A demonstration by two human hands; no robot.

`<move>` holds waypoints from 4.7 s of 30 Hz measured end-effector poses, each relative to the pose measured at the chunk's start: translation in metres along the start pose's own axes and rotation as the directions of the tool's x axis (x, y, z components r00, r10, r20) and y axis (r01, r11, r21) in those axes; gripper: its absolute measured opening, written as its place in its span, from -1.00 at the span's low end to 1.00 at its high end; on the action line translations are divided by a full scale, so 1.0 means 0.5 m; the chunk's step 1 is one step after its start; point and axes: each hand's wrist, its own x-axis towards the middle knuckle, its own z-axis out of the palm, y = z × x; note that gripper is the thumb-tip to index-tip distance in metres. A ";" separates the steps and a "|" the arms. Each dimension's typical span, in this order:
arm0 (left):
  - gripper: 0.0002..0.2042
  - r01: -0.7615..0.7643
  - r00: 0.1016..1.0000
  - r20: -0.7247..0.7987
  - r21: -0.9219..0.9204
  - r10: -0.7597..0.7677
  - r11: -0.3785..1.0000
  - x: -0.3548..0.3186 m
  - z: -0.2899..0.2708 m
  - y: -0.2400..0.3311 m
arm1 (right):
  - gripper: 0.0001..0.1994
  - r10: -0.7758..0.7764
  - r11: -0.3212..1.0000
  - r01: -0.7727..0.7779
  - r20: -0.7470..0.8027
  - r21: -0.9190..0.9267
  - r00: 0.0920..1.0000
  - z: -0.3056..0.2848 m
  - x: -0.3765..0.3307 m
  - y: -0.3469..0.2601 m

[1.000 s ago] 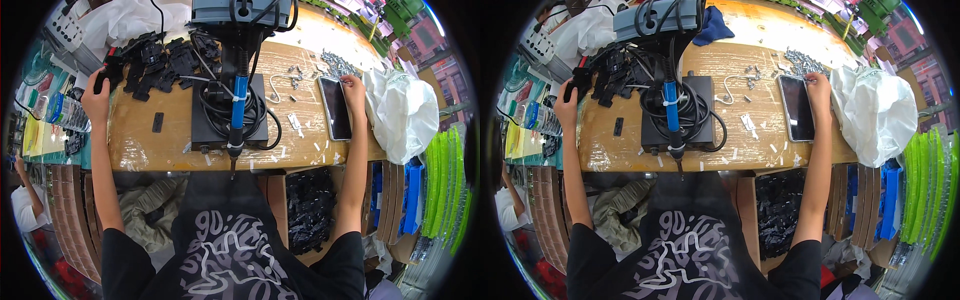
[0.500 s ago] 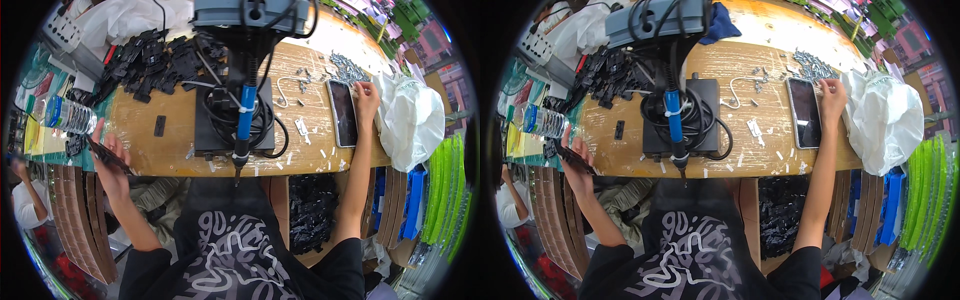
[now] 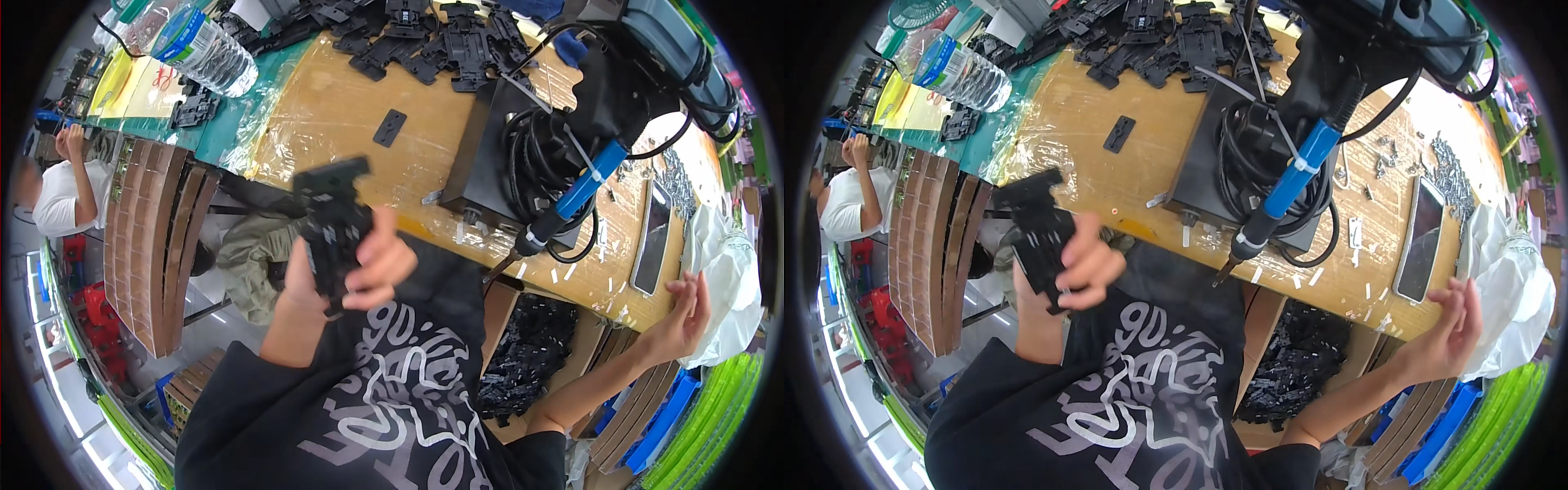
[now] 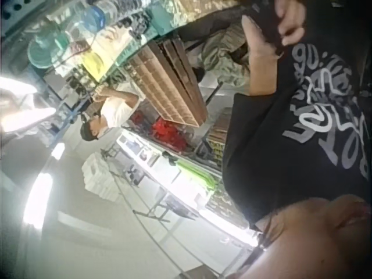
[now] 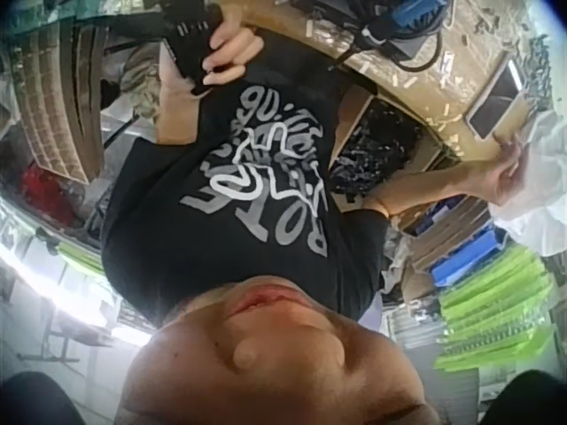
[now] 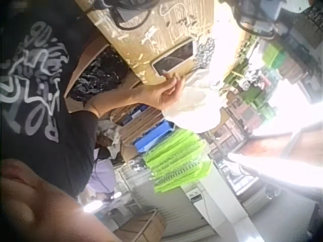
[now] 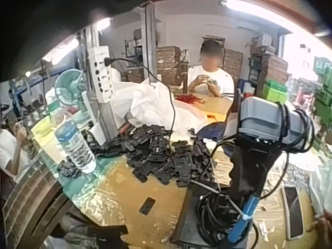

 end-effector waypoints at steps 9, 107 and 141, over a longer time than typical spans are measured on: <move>-0.60 0.479 0.878 0.164 -0.302 -0.450 0.824 0.038 0.043 -0.132 | -0.76 0.033 0.623 -0.302 0.362 0.722 0.932 0.104 -0.128 -0.139; -0.74 0.285 0.952 -0.151 0.760 -0.268 0.584 0.013 0.036 -0.200 | -0.66 0.295 -0.147 -0.635 0.647 0.758 0.704 0.024 -0.261 -0.121; -0.84 0.243 0.866 -0.488 0.598 0.108 0.764 -0.016 -0.042 -0.214 | -0.78 0.222 -0.211 -0.965 0.969 0.153 0.105 0.046 -0.360 -0.132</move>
